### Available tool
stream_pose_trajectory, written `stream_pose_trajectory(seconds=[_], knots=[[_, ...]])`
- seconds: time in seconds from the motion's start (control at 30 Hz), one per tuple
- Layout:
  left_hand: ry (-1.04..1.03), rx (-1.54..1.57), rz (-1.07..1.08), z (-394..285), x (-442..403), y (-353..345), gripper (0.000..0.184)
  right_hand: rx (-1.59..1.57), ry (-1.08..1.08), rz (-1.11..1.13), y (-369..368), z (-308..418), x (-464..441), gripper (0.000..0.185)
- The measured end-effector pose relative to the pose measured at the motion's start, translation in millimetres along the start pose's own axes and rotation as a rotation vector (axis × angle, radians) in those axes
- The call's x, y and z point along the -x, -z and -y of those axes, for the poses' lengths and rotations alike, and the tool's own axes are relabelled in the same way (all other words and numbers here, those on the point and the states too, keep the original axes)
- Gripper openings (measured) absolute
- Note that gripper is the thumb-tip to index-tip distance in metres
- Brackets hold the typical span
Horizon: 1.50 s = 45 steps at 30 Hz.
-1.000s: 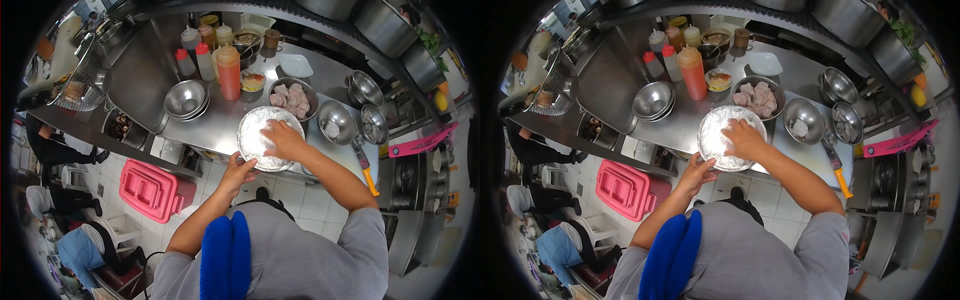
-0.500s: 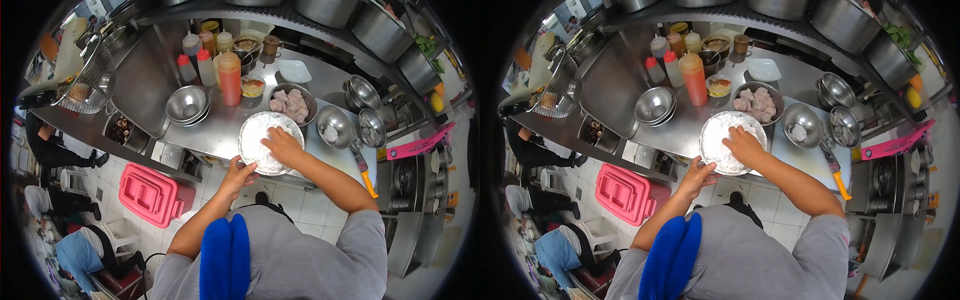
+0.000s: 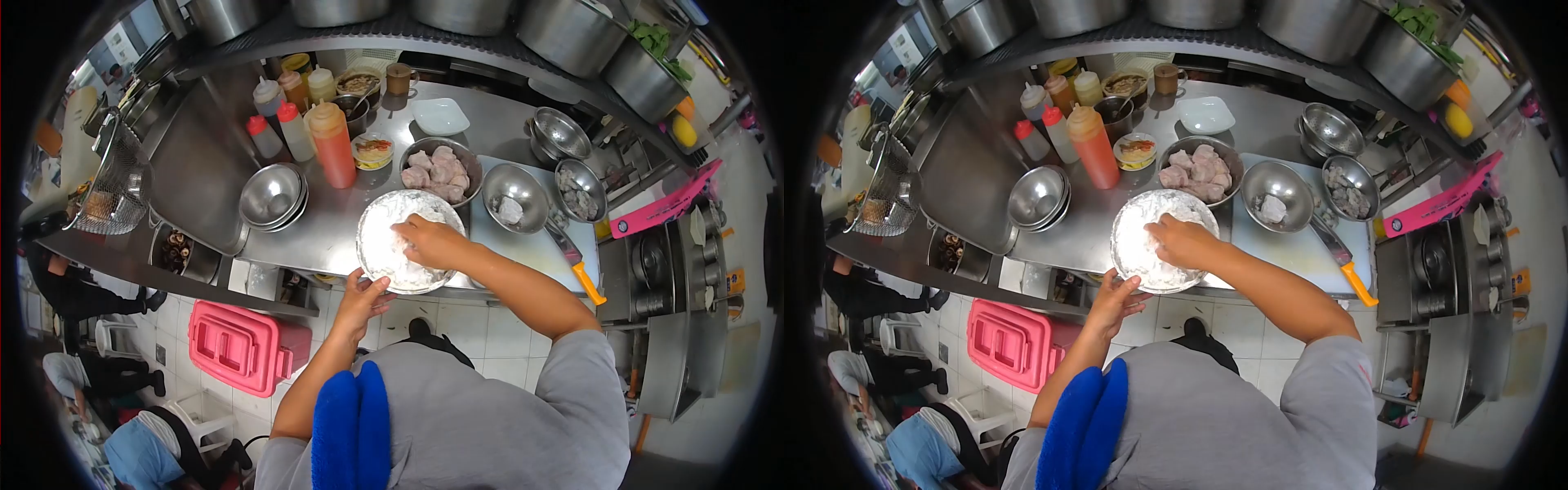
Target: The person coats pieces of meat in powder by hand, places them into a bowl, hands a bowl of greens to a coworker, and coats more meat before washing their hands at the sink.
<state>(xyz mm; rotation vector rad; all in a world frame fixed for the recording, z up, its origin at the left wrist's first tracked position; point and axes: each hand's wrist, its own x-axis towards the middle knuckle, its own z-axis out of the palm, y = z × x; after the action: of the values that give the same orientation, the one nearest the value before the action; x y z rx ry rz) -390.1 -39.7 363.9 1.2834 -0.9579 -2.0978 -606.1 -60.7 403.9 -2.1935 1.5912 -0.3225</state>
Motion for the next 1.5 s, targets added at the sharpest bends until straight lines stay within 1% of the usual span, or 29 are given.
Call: stream_pose_trajectory(seconds=[0.07,0.1,0.17,0.2,0.23,0.3,0.33,0.37,0.43,0.47,0.5,0.57,0.6,0.63,0.7,0.73,0.8,0.83,0.9,0.93,1.0,1.03,1.13,1.2,1.23,1.33,1.4,1.43,1.5], knots=[[0.003,-0.002,-0.007,1,2,0,0.083,0.066,-0.158,0.031,9,5,3,0.044],[0.005,-0.004,-0.002,0,2,0,0.083,0.063,-0.154,0.031,8,3,6,0.044],[0.003,-0.007,0.003,-1,2,-1,0.084,0.268,0.217,-0.203,4,-1,13,0.047],[-0.005,-0.010,-0.012,0,1,-1,0.079,0.302,0.309,-0.236,-3,-7,13,0.048],[-0.011,-0.015,-0.025,1,1,-1,0.073,0.300,0.306,-0.237,-13,-13,11,0.048],[-0.011,-0.029,-0.023,0,1,-2,0.073,0.298,0.241,-0.232,-16,-9,6,0.047],[-0.013,-0.035,-0.027,0,1,-2,0.073,0.199,0.127,-0.166,-16,-10,6,0.045],[-0.013,-0.036,-0.032,0,1,-2,0.073,0.195,0.130,-0.166,-10,-8,5,0.045],[-0.018,-0.034,-0.019,0,2,-1,0.074,-0.126,0.058,-0.122,-4,-10,3,0.043],[-0.016,-0.028,-0.031,0,2,0,0.074,-0.072,0.086,-0.192,-3,-11,2,0.042],[-0.018,-0.027,-0.027,1,1,-1,0.075,-0.078,0.093,-0.183,0,-13,3,0.042],[-0.022,-0.027,-0.028,0,2,-1,0.077,0.174,-0.012,-0.130,9,-14,6,0.042],[-0.021,-0.027,-0.026,-2,4,-1,0.078,0.168,0.161,-0.166,9,-17,8,0.041],[-0.018,-0.028,-0.023,-2,5,-2,0.079,0.166,0.166,-0.163,9,-17,10,0.041],[-0.021,-0.026,-0.025,-2,4,-2,0.079,0.291,0.388,-0.180,6,-13,16,0.041],[-0.023,-0.027,-0.020,-2,4,-2,0.080,0.289,0.388,-0.180,3,-13,15,0.041],[-0.013,-0.029,-0.020,-2,5,-2,0.083,0.147,0.176,-0.116,-3,-13,11,0.039],[-0.007,-0.028,-0.020,-3,5,-2,0.086,0.147,0.179,-0.116,-2,-14,10,0.039],[-0.013,-0.023,-0.022,-2,3,-1,0.087,-0.060,0.219,-0.230,1,-16,9,0.038],[-0.015,-0.023,-0.019,0,3,0,0.088,-0.064,0.221,-0.224,3,-19,13,0.038],[-0.010,-0.020,-0.019,0,3,0,0.089,0.231,0.140,-0.023,15,-22,21,0.040],[-0.008,-0.017,-0.014,-1,3,-1,0.090,0.232,0.142,-0.022,19,-19,23,0.040],[-0.011,-0.011,-0.030,0,3,-2,0.087,0.157,0.070,-0.097,22,-4,25,0.043],[-0.013,-0.009,-0.020,1,2,-1,0.084,0.294,0.350,-0.393,-1,-10,15,0.045],[-0.017,-0.003,-0.024,2,1,-1,0.082,0.318,0.291,-0.222,-9,-14,9,0.046],[-0.024,-0.014,-0.028,3,1,-3,0.072,0.262,0.193,-0.169,-2,-16,8,0.045],[-0.019,-0.017,-0.042,3,1,-2,0.067,-0.276,-0.020,-0.146,15,-14,11,0.049],[-0.020,-0.014,-0.038,3,1,-3,0.067,-0.441,-0.035,-0.218,19,-27,13,0.047],[-0.027,-0.012,-0.048,4,1,-2,0.069,-0.504,-0.290,-0.314,53,-41,27,0.047]])
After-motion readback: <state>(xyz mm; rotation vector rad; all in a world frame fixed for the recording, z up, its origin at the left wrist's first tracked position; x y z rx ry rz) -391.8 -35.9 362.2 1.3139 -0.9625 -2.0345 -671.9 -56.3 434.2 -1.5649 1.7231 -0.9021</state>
